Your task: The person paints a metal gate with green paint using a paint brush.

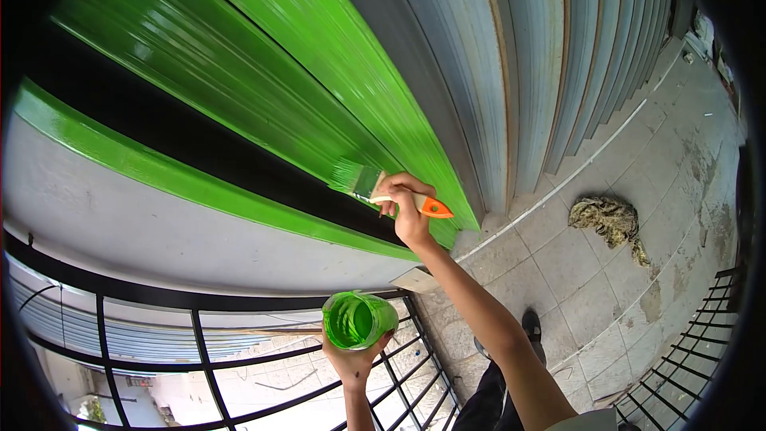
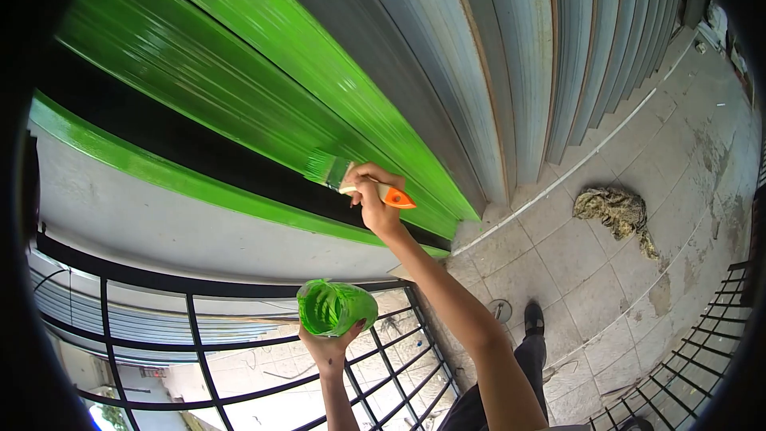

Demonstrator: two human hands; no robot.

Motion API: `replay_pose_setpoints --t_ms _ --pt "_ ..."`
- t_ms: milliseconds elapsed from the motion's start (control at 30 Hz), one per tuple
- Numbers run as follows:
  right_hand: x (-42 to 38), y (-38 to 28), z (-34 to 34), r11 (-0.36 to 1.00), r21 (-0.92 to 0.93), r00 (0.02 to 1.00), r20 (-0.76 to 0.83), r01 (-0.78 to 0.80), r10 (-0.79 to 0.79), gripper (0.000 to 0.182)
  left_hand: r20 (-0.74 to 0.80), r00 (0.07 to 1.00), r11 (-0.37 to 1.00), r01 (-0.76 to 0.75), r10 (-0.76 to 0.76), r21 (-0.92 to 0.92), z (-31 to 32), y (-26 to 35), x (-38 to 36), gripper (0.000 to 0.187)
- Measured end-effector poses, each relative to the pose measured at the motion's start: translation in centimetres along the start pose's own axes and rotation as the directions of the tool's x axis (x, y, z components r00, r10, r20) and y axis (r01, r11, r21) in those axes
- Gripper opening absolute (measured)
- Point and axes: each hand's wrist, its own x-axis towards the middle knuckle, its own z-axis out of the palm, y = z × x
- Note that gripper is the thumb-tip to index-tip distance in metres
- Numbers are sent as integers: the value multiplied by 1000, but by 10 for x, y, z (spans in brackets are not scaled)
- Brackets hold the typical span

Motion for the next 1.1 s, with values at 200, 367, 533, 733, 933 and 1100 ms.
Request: replay_pose_setpoints --t_ms 200,367,533,733,933,1100 --pt "-26 8 -37 986 -145 992 -106 -79 64 16 -3 1000 999 -19 19 50 2 -10 -8 70" --pt "20 -48 51 982 -45 981 79 181 -177 14 -20 1000 1000 -19 19 22 -4 0 -8 75" --pt "-6 -20 19 981 -133 988 80 140 -130 13 -34 999 998 -13 15 58 -7 -3 -9 76" --pt "-27 -13 -10 982 -179 998 3 65 -65 15 -8 1000 999 17 -17 31 -2 -10 -15 73" --pt "-16 -12 4 990 -98 995 8 104 -103 16 -39 998 998 -39 41 57 -6 -7 -13 67" --pt "-10 -24 9 989 -104 994 -33 102 -106 18 -41 998 998 -43 45 37 -6 -7 -10 66"
